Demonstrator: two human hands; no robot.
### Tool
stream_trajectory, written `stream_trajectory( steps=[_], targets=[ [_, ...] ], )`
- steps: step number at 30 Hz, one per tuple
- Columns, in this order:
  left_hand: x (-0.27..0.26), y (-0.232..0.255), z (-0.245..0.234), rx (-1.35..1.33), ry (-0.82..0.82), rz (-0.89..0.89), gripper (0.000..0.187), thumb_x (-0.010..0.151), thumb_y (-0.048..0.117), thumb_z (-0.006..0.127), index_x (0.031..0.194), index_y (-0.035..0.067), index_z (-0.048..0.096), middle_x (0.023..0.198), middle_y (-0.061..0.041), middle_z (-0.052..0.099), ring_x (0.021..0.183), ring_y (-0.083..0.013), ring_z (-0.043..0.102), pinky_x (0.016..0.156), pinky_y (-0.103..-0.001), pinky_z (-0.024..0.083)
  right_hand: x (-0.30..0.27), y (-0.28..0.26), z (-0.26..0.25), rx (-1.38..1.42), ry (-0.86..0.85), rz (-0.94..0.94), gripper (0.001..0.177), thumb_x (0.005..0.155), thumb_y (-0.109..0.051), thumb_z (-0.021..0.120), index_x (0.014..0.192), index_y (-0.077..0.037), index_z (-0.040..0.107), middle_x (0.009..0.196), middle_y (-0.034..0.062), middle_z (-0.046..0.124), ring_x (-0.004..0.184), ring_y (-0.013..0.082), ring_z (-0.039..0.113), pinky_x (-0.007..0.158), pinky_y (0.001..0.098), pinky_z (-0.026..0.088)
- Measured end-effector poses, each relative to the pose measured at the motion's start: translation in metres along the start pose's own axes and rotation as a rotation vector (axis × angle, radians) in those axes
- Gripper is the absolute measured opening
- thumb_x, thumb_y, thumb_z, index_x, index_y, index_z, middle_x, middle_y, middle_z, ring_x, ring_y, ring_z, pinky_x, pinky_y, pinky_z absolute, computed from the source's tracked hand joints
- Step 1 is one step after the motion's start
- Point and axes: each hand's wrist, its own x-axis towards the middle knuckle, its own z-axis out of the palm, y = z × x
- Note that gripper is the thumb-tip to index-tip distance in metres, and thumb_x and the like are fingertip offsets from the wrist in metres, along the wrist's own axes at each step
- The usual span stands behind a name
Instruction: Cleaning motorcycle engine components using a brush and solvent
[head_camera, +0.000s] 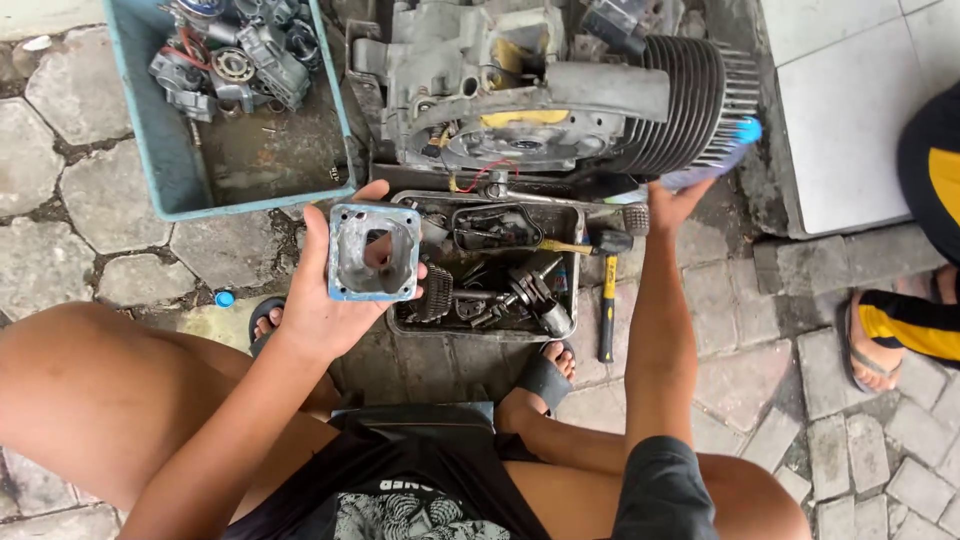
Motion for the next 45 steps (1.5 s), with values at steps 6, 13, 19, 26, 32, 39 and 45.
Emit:
stream_trajectory(
  steps=[6, 13, 19, 26, 32, 39, 45],
  targets=[
    [-0.006, 0.002, -0.006, -0.004, 0.084, 0.012, 0.073, 0.090, 0.070, 0.048, 0.147, 0.023, 0.046, 0.114, -0.022, 0.068, 0.096, -0.0376, 0.073, 0.082, -0.050, 0.064, 0.008, -0.025, -0.003, 0.163, 0.372, -0.082, 0.121, 0.079, 0.021, 0.101, 0.165, -0.009, 0.022, 0.168, 0.0266, 0.026, 0.159, 0.0357, 0.023, 0.136, 0.0478, 0.016],
    [-0.011, 0.007, 0.001, -0.218, 0.003, 0.054, 0.056, 0.102, 0.050, 0.052, 0.143, 0.012, 0.053, 0.121, -0.025, 0.069, 0.091, -0.0415, 0.073, 0.075, -0.050, 0.061, 0.129, -0.153, -0.160, 0.093, 0.490, 0.077, 0.132, 0.075, -0.009, 0.112, 0.163, -0.032, 0.017, 0.168, 0.0101, 0.044, 0.130, 0.0308, 0.080, 0.103, 0.0484, 0.071],
    [-0.003, 0.009, -0.011, -0.161, -0.012, 0.031, 0.060, 0.097, 0.061, 0.051, 0.145, 0.025, 0.048, 0.103, -0.018, 0.075, 0.093, -0.0392, 0.075, 0.082, -0.053, 0.065, 0.093, -0.249, -0.157, 0.268, -0.216, 0.189, 0.117, 0.049, 0.002, 0.104, 0.143, -0.009, 0.036, 0.139, 0.0210, 0.057, 0.109, 0.0388, 0.078, 0.094, 0.0547, 0.066],
    [-0.009, 0.028, -0.012, -0.189, -0.038, 0.068, 0.056, 0.099, 0.058, 0.052, 0.144, 0.024, 0.049, 0.102, -0.017, 0.076, 0.095, -0.0377, 0.075, 0.083, -0.051, 0.065, -0.126, -0.424, -0.043, 0.413, -1.017, 0.273, 0.108, 0.017, 0.014, 0.095, 0.120, 0.017, 0.060, 0.105, 0.0327, 0.073, 0.084, 0.0482, 0.077, 0.083, 0.0624, 0.061],
    [-0.011, 0.031, -0.031, -0.180, 0.080, 0.098, 0.058, 0.095, 0.060, 0.058, 0.142, 0.025, 0.054, 0.101, -0.014, 0.075, 0.093, -0.0368, 0.075, 0.083, -0.050, 0.065, -0.181, -0.276, -0.087, 0.425, -1.162, 0.553, 0.127, 0.027, 0.024, 0.094, 0.143, 0.006, 0.047, 0.106, 0.0283, 0.076, 0.085, 0.0474, 0.078, 0.098, 0.0566, 0.053],
    [-0.009, 0.027, -0.039, -0.202, 0.143, 0.082, 0.059, 0.093, 0.061, 0.060, 0.141, 0.027, 0.056, 0.104, -0.013, 0.074, 0.092, -0.0384, 0.074, 0.082, -0.051, 0.064, -0.225, -0.293, -0.058, 0.198, -1.019, 0.739, 0.106, 0.039, 0.020, 0.086, 0.137, 0.020, 0.045, 0.100, 0.0467, 0.068, 0.088, 0.0624, 0.071, 0.106, 0.0631, 0.051],
    [-0.013, 0.024, -0.034, -0.172, 0.136, 0.105, 0.059, 0.095, 0.061, 0.058, 0.142, 0.026, 0.055, 0.095, -0.012, 0.075, 0.090, -0.0348, 0.075, 0.081, -0.048, 0.065, -0.248, -0.352, 0.075, 0.316, -1.178, 0.883, 0.113, 0.050, -0.011, 0.095, 0.146, 0.010, 0.038, 0.122, 0.0350, 0.063, 0.106, 0.0478, 0.067, 0.104, 0.0567, 0.052]
  ],
)
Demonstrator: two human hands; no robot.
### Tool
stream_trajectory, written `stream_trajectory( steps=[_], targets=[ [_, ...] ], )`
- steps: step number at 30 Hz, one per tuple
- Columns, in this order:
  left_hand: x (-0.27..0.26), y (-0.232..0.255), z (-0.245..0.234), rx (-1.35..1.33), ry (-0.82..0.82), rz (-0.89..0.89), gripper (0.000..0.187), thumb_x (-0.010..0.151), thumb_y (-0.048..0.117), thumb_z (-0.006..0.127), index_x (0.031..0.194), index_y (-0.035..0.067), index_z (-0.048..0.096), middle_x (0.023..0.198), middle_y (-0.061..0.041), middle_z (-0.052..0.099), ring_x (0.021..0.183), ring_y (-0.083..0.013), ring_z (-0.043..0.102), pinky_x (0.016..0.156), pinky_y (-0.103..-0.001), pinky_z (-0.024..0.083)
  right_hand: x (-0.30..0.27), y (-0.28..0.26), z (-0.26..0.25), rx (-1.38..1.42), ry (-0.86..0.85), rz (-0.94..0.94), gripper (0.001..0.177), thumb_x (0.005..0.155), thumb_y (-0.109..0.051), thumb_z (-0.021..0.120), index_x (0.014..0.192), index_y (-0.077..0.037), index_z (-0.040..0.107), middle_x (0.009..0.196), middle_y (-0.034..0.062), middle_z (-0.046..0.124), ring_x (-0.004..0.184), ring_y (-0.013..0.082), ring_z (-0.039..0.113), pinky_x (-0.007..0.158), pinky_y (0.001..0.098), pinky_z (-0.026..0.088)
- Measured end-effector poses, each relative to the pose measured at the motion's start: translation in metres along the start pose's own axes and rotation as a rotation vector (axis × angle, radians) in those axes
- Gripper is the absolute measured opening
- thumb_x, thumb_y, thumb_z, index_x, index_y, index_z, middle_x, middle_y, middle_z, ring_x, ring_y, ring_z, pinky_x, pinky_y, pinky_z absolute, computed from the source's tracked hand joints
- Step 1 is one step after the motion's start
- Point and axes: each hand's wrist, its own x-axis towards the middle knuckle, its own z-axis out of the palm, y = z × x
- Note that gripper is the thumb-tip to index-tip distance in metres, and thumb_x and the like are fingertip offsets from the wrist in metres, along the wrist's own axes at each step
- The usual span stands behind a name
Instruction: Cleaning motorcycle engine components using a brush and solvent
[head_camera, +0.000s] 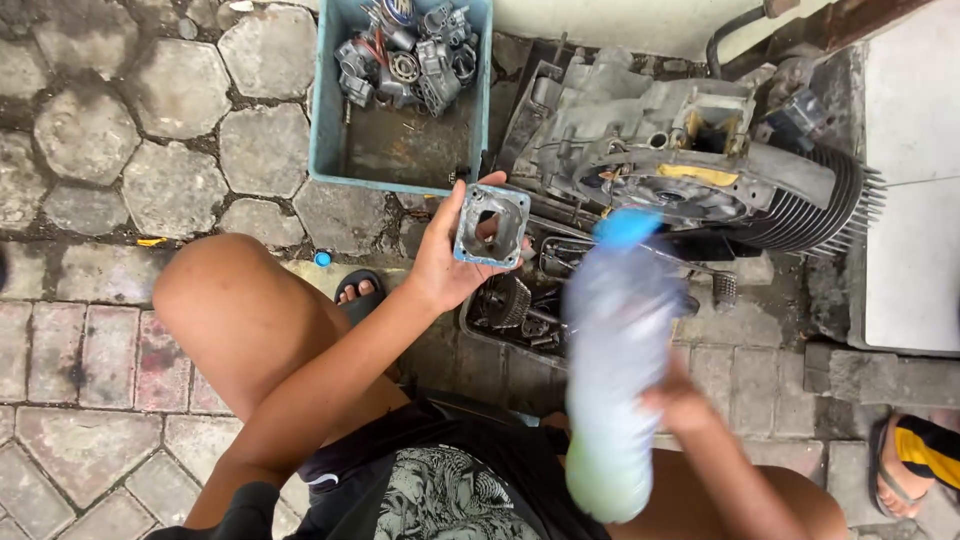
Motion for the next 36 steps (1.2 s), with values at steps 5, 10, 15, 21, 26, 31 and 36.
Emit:
stream_trajectory(
  steps=[5, 10, 15, 21, 26, 31, 36],
  targets=[
    [0.010, -0.002, -0.003, -0.001, -0.032, 0.040, 0.052, 0.100, 0.051, 0.055, 0.139, 0.017, 0.057, 0.099, -0.014, 0.075, 0.087, -0.0336, 0.073, 0.079, -0.048, 0.063, -0.073, -0.016, 0.016, 0.050, -0.133, 0.112, 0.121, 0.059, -0.034, 0.102, 0.152, 0.003, 0.034, 0.138, 0.0262, 0.060, 0.120, 0.0368, 0.064, 0.102, 0.0519, 0.053],
    [0.013, -0.004, -0.013, -0.049, 0.003, 0.023, 0.046, 0.102, 0.048, 0.052, 0.135, 0.017, 0.061, 0.100, -0.014, 0.075, 0.079, -0.0369, 0.073, 0.067, -0.048, 0.059, -0.073, -0.036, 0.061, 0.033, -0.263, 0.154, 0.132, 0.065, -0.046, 0.104, 0.159, -0.004, 0.021, 0.155, 0.0192, 0.042, 0.137, 0.0308, 0.047, 0.111, 0.0504, 0.039],
    [0.018, -0.002, -0.018, -0.038, -0.054, 0.011, 0.042, 0.103, 0.046, 0.053, 0.132, 0.017, 0.063, 0.107, -0.012, 0.073, 0.085, -0.0346, 0.073, 0.070, -0.048, 0.061, -0.080, 0.126, -0.210, 0.226, 0.166, 0.332, 0.054, 0.069, -0.009, 0.083, 0.120, 0.001, 0.068, 0.096, 0.0221, 0.077, 0.075, 0.0370, 0.075, 0.065, 0.0510, 0.064],
    [0.023, -0.006, -0.023, -0.094, -0.016, 0.010, 0.043, 0.102, 0.042, 0.056, 0.132, 0.012, 0.061, 0.105, -0.016, 0.074, 0.084, -0.0378, 0.069, 0.070, -0.050, 0.056, -0.101, 0.159, -0.232, 0.171, -0.051, 0.324, 0.084, 0.071, -0.027, 0.091, 0.138, -0.002, 0.046, 0.123, 0.0232, 0.064, 0.104, 0.0402, 0.066, 0.085, 0.0555, 0.058],
    [0.024, -0.012, -0.024, -0.084, -0.029, 0.063, 0.041, 0.104, 0.042, 0.053, 0.129, 0.012, 0.064, 0.111, -0.013, 0.073, 0.096, -0.0265, 0.070, 0.081, -0.042, 0.056, -0.084, 0.004, 0.019, 0.109, -0.251, 0.345, 0.118, 0.072, -0.044, 0.099, 0.156, -0.007, 0.025, 0.150, 0.0239, 0.052, 0.132, 0.0431, 0.057, 0.104, 0.0599, 0.052],
    [0.016, -0.011, -0.024, -0.074, -0.004, 0.064, 0.049, 0.104, 0.049, 0.050, 0.132, 0.010, 0.064, 0.114, -0.014, 0.074, 0.104, -0.0271, 0.072, 0.079, -0.038, 0.059, -0.081, 0.080, -0.061, 0.490, -0.189, 0.742, 0.094, 0.071, -0.029, 0.087, 0.148, -0.001, 0.040, 0.146, 0.0237, 0.056, 0.131, 0.0405, 0.058, 0.115, 0.0584, 0.045],
    [0.024, -0.012, -0.022, 0.032, -0.013, -0.006, 0.056, 0.103, 0.052, 0.044, 0.138, 0.011, 0.059, 0.119, -0.021, 0.071, 0.114, -0.0349, 0.069, 0.093, -0.038, 0.055, -0.071, -0.009, 0.029, 0.369, -0.308, 0.274, 0.091, 0.076, -0.014, 0.097, 0.150, -0.003, 0.044, 0.135, 0.0246, 0.066, 0.115, 0.0390, 0.070, 0.095, 0.0543, 0.060]
  ],
)
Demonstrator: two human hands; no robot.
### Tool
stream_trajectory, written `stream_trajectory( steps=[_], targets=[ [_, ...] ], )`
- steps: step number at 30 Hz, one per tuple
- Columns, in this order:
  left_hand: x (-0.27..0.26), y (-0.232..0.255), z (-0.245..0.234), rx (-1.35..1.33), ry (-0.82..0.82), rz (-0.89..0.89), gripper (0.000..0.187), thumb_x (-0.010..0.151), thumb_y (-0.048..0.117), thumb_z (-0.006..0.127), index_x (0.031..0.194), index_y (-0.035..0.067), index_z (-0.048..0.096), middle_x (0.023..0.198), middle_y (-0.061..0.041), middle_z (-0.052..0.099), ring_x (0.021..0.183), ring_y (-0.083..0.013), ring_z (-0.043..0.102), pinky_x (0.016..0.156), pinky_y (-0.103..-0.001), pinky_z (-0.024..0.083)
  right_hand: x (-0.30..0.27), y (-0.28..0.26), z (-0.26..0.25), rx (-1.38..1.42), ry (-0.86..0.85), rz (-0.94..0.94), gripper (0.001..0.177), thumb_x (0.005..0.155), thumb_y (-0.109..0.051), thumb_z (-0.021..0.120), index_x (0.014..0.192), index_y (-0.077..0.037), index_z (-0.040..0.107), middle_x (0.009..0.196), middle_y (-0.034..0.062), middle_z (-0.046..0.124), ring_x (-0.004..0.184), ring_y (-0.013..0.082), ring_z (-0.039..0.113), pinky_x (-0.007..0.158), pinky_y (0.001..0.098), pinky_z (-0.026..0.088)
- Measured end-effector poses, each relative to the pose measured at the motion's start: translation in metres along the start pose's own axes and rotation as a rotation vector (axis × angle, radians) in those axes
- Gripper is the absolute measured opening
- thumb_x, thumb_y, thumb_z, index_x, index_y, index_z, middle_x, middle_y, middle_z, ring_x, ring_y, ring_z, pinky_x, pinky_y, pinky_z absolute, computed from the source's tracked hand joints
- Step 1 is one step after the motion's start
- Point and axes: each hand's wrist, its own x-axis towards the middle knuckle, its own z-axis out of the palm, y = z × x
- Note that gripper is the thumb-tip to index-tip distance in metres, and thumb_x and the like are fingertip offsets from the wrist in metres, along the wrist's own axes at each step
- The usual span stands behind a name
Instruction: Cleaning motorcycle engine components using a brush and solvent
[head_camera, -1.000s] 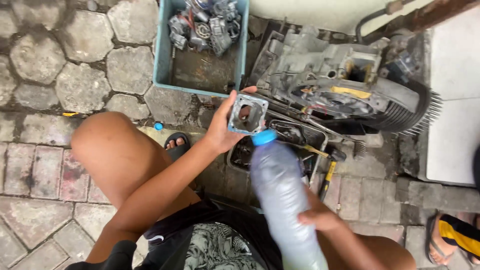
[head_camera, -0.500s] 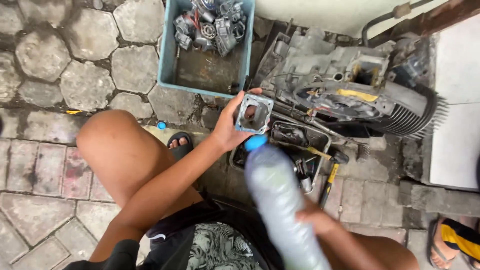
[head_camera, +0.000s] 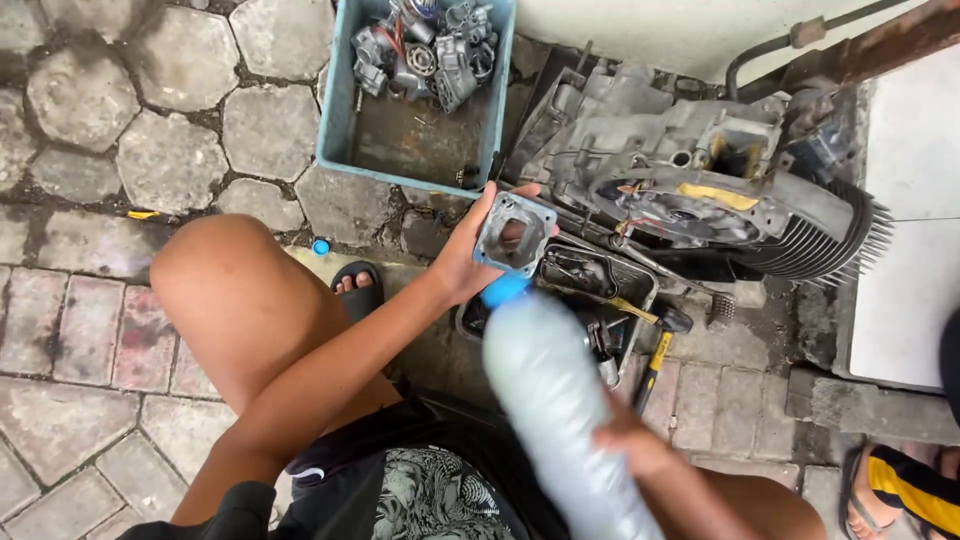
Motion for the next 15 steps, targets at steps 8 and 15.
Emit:
stream_trajectory(
  steps=[8, 15],
  targets=[
    [-0.004, -0.003, -0.005, 0.143, -0.095, 0.024, 0.057, 0.104, 0.054, 0.043, 0.146, 0.016, 0.053, 0.109, -0.020, 0.071, 0.093, -0.0252, 0.072, 0.087, -0.042, 0.059, 0.009, -0.008, 0.043, -0.237, 0.226, 0.102, 0.128, 0.053, -0.044, 0.102, 0.155, -0.005, 0.036, 0.139, 0.0252, 0.066, 0.118, 0.0390, 0.069, 0.091, 0.0517, 0.058],
    [-0.005, -0.001, -0.006, 0.125, -0.137, 0.020, 0.046, 0.103, 0.046, 0.054, 0.137, 0.016, 0.061, 0.124, -0.015, 0.068, 0.111, -0.0324, 0.068, 0.089, -0.049, 0.058, -0.005, -0.012, -0.020, -0.162, 0.414, -0.086, 0.089, 0.059, -0.019, 0.091, 0.137, 0.002, 0.054, 0.111, 0.0248, 0.076, 0.086, 0.0371, 0.077, 0.067, 0.0481, 0.064]
  ],
)
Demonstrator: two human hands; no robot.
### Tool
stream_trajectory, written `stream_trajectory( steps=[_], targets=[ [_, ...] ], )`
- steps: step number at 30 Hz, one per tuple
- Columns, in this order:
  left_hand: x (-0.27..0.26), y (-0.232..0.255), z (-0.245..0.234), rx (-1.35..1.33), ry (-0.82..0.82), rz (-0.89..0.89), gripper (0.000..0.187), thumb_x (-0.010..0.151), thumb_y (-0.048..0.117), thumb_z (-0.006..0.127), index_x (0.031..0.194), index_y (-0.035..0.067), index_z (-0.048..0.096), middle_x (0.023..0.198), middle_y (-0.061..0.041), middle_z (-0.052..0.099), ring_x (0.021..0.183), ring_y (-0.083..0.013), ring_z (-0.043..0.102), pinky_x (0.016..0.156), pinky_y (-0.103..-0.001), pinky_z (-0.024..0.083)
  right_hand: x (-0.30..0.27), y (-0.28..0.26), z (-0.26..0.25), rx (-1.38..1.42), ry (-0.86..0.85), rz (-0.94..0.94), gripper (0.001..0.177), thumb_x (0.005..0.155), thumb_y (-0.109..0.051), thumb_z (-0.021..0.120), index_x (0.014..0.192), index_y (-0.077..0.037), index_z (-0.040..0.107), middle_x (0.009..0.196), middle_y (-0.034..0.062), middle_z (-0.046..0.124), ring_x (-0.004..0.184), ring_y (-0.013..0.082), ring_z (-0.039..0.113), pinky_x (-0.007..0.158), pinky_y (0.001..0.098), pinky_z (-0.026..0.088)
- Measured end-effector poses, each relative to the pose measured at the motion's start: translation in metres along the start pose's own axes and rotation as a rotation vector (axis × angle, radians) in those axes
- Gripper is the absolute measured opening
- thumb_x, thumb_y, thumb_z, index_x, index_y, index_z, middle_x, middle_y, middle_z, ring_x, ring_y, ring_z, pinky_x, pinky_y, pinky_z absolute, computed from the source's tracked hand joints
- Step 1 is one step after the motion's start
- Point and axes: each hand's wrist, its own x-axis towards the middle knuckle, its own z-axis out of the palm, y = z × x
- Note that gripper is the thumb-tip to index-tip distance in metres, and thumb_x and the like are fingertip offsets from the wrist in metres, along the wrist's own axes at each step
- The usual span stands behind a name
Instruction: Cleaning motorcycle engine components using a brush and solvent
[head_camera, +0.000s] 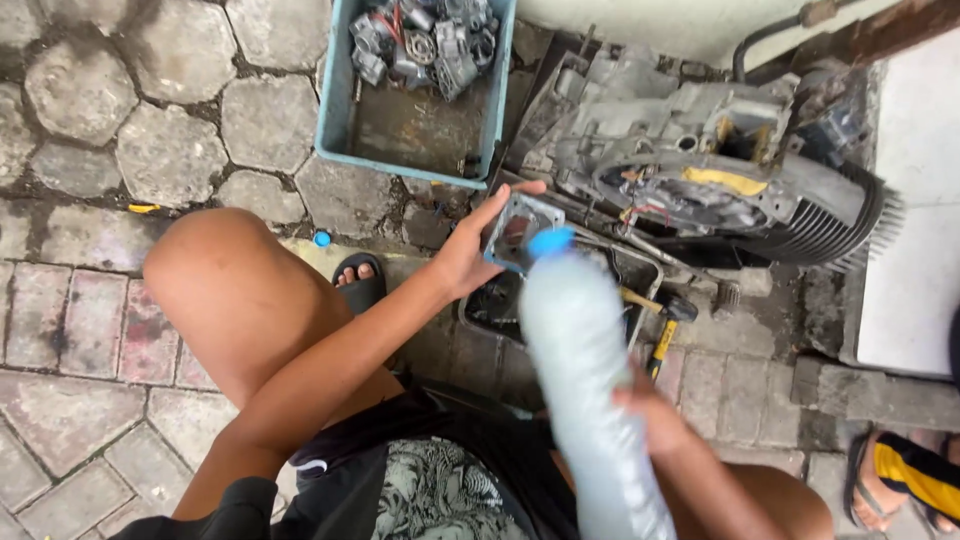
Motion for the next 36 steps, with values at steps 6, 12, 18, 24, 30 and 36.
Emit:
stream_trajectory(
  steps=[6, 12, 18, 24, 30, 36],
  targets=[
    [-0.002, 0.005, 0.012, 0.027, 0.095, -0.022, 0.041, 0.100, 0.045, 0.056, 0.123, 0.011, 0.061, 0.103, -0.016, 0.070, 0.086, -0.0323, 0.072, 0.078, -0.044, 0.062, -0.013, -0.045, 0.080, -0.198, -0.024, 0.203, 0.111, 0.045, -0.033, 0.094, 0.143, 0.002, 0.054, 0.124, 0.0252, 0.076, 0.102, 0.0387, 0.076, 0.080, 0.0509, 0.067],
    [-0.004, 0.008, 0.016, 0.177, 0.041, -0.067, 0.047, 0.097, 0.049, 0.057, 0.123, 0.011, 0.062, 0.103, -0.016, 0.071, 0.085, -0.0286, 0.073, 0.078, -0.045, 0.065, -0.020, -0.078, 0.097, -0.490, 0.072, 0.196, 0.114, 0.046, -0.034, 0.088, 0.151, -0.008, 0.052, 0.136, 0.0144, 0.070, 0.120, 0.0292, 0.070, 0.091, 0.0414, 0.056],
    [-0.005, 0.002, 0.011, 0.137, -0.034, -0.123, 0.045, 0.100, 0.050, 0.051, 0.126, 0.013, 0.060, 0.112, -0.028, 0.071, 0.107, -0.0339, 0.070, 0.090, -0.043, 0.055, -0.024, -0.089, 0.086, -0.365, 0.094, 0.079, 0.085, 0.057, -0.028, 0.085, 0.134, 0.002, 0.062, 0.106, 0.0201, 0.075, 0.086, 0.0294, 0.071, 0.069, 0.0404, 0.055],
    [0.002, -0.015, -0.003, 0.310, -0.121, 0.028, 0.053, 0.105, 0.050, 0.052, 0.140, 0.010, 0.052, 0.125, -0.020, 0.061, 0.115, -0.0319, 0.064, 0.098, -0.050, 0.056, -0.026, -0.072, 0.087, -0.399, 0.255, 0.124, 0.097, 0.056, -0.020, 0.084, 0.147, 0.001, 0.056, 0.123, 0.0238, 0.067, 0.115, 0.0386, 0.066, 0.095, 0.0559, 0.052],
    [0.012, -0.026, -0.029, 0.372, -0.131, 0.028, 0.053, 0.104, 0.047, 0.053, 0.139, 0.007, 0.055, 0.121, -0.022, 0.066, 0.112, -0.0318, 0.066, 0.097, -0.048, 0.056, -0.018, -0.073, 0.075, -0.501, 0.095, 0.112, 0.086, 0.056, -0.029, 0.086, 0.134, 0.000, 0.069, 0.110, 0.0247, 0.075, 0.103, 0.0430, 0.073, 0.089, 0.0580, 0.057],
    [-0.001, -0.025, -0.005, 0.253, -0.130, -0.127, 0.060, 0.101, 0.058, 0.051, 0.133, 0.008, 0.060, 0.112, -0.019, 0.070, 0.104, -0.0287, 0.069, 0.098, -0.045, 0.054, -0.017, -0.087, 0.082, -0.535, 0.033, 0.062, 0.071, 0.060, -0.029, 0.086, 0.122, 0.002, 0.073, 0.099, 0.0241, 0.077, 0.092, 0.0437, 0.075, 0.081, 0.0574, 0.058]
  ],
)
